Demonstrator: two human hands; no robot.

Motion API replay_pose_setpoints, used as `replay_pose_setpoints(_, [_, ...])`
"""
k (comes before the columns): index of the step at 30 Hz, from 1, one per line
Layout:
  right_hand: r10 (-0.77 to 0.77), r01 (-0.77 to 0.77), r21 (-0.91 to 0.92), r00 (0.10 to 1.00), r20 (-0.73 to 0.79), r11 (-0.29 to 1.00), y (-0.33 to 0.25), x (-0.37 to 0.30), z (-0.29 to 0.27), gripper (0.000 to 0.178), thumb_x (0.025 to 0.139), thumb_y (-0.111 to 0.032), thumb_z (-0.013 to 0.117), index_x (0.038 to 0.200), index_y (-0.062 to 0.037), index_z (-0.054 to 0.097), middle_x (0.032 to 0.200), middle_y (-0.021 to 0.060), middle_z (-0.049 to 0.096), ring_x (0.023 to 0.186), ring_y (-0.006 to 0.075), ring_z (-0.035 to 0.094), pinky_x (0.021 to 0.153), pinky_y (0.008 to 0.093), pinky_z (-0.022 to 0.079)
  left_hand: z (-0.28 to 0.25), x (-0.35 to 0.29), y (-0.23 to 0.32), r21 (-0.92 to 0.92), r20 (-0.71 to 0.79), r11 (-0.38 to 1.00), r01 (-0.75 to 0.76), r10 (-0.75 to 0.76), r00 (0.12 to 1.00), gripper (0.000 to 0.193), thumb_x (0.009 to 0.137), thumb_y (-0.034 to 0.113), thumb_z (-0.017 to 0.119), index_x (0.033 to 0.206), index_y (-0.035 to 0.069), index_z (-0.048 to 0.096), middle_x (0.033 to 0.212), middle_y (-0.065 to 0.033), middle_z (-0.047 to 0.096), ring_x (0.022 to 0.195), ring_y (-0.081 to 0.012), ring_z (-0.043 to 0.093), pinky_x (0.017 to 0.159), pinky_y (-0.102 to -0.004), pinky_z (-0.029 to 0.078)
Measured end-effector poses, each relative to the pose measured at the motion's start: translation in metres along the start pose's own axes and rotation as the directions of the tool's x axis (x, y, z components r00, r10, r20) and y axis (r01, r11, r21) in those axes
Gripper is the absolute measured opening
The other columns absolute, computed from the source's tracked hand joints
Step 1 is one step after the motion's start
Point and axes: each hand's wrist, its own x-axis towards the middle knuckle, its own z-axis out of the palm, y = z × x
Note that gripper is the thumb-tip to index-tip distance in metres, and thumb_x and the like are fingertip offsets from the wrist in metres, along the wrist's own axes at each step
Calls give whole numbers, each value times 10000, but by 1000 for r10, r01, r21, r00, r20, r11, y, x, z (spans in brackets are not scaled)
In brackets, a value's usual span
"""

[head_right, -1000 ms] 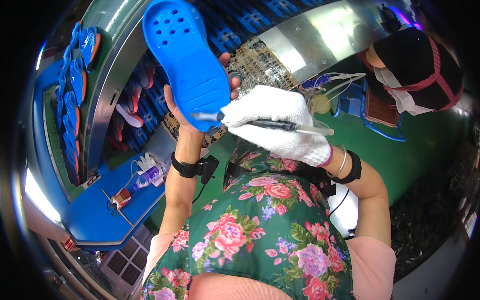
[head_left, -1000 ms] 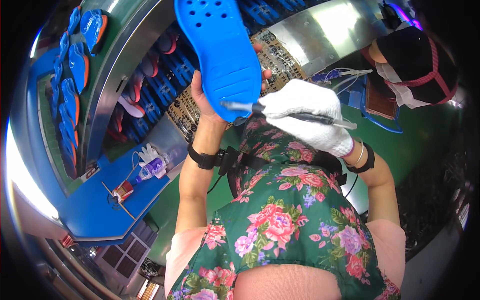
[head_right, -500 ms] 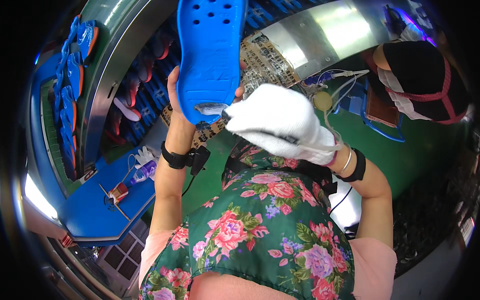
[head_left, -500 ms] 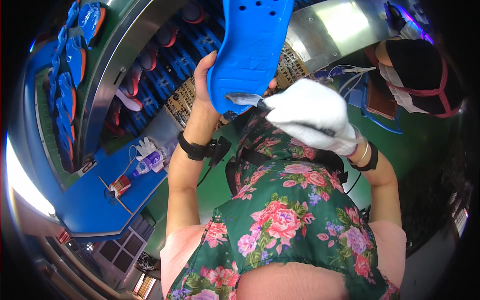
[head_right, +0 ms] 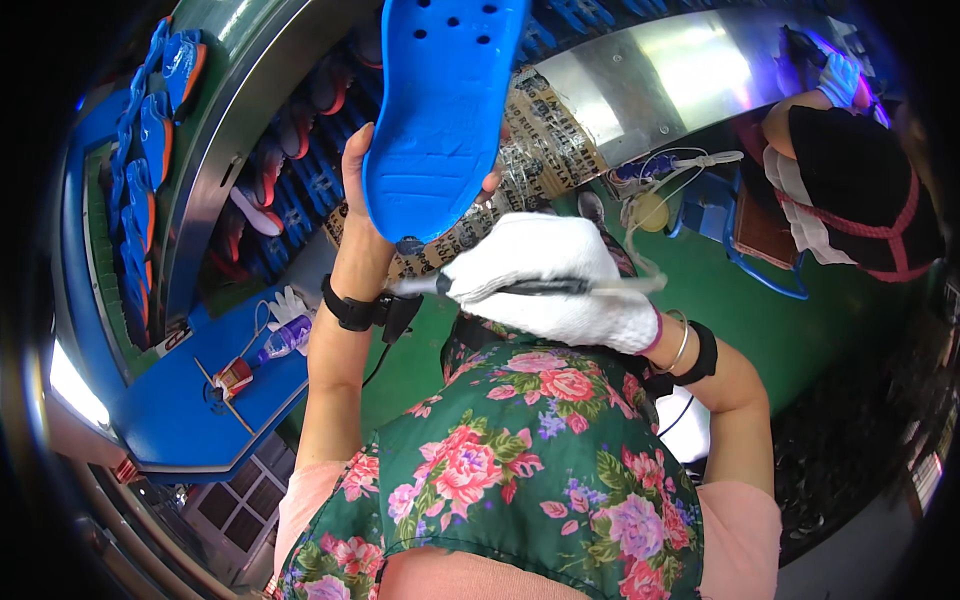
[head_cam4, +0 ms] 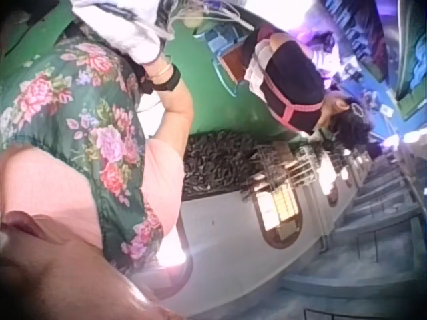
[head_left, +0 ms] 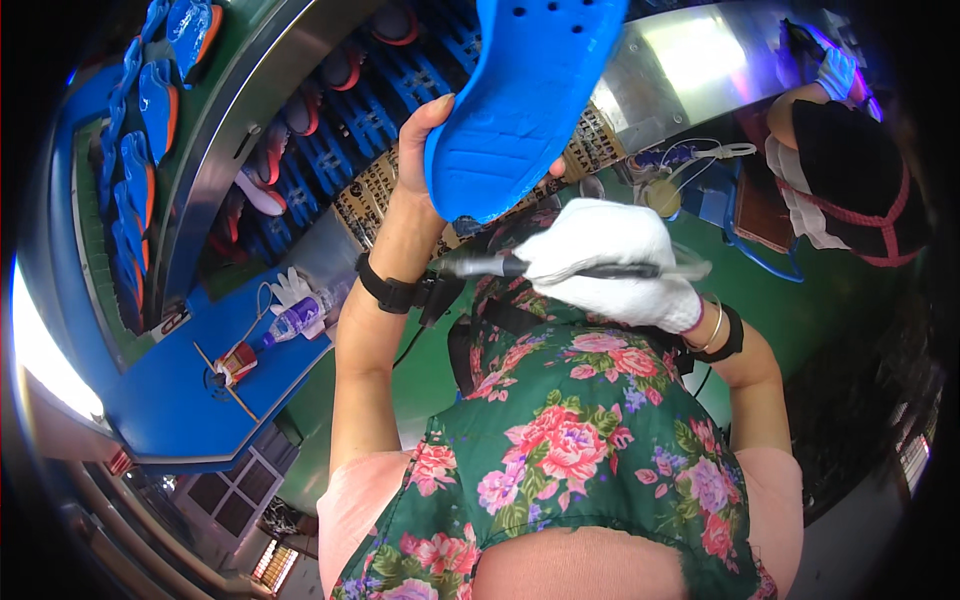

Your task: Apply glue or primer to blue shoe soles using a brush on a factory assembly line.

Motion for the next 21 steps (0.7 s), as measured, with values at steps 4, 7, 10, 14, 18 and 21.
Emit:
replay_pose_setpoints(4, [-31, 23, -34, 959, -282, 999, 12, 6, -1, 135, 799, -21, 807, 930, -40, 784, 967, 84, 771, 888, 177, 735, 805, 318, 582, 0, -4, -2, -93, -50, 996, 13, -18, 999, 948, 899, 576, 580, 1550, -46, 283, 1459, -339, 457, 1185, -564, 582, 976, -565, 550])
replay_pose_setpoints(7, [118, -116, 22, 987, -110, 993, 7, 2, 2, 131, 806, -32, 811, 935, -37, 786, 965, 95, 770, 893, 174, 735, 811, 313, 581, -4, -3, -5, -183, 4, 983, -5, 5, 1000, 936, 911, 589, 559, 1556, -31, 285, 1464, -331, 458, 1194, -572, 571, 975, -562, 551])
replay_pose_setpoints(10, [197, -168, 200, 971, -136, 965, 6, 0, -8, 158, 800, -28, 814, 956, -26, 784, 973, 103, 769, 905, 170, 732, 818, 311, 583, -7, -5, -8, -121, -136, 992, -21, 4, 991, 944, 910, 614, 543, 1561, -15, 276, 1474, -307, 451, 1190, -544, 571, 965, -603, 539])
replay_pose_setpoints(14, [29, -52, -135, 985, -171, 990, 10, 26, -51, 162, 818, -23, 791, 979, -15, 777, 984, 119, 761, 903, 175, 724, 819, 312, 577, 3, -10, -30, -262, -307, 960, -104, 20, 952, 921, 936, 631, 498, 1572, 7, 265, 1463, -297, 470, 1213, -531, 561, 1004, -646, 491])
replay_pose_setpoints(18, [-151, 16, -443, 950, -272, 897, 10, 55, -92, 140, 856, -38, 753, 993, -13, 765, 995, 102, 754, 919, 190, 714, 828, 327, 562, -1, -13, -54, -214, -194, 977, -13, -29, 981, 923, 930, 646, 513, 1585, 47, 258, 1457, -282, 468, 1156, -517, 587, 958, -639, 504])
replay_pose_setpoints(21, [-438, 235, -756, 896, -76, 611, 16, 68, -109, 191, 835, -44, 755, 1025, -53, 765, 1003, 106, 748, 924, 249, 712, 820, 339, 563, 6, -9, -60, -239, -191, 971, 13, -60, 980, 937, 918, 636, 555, 1594, 67, 242, 1495, -273, 428, 1131, -503, 601, 929, -625, 504])
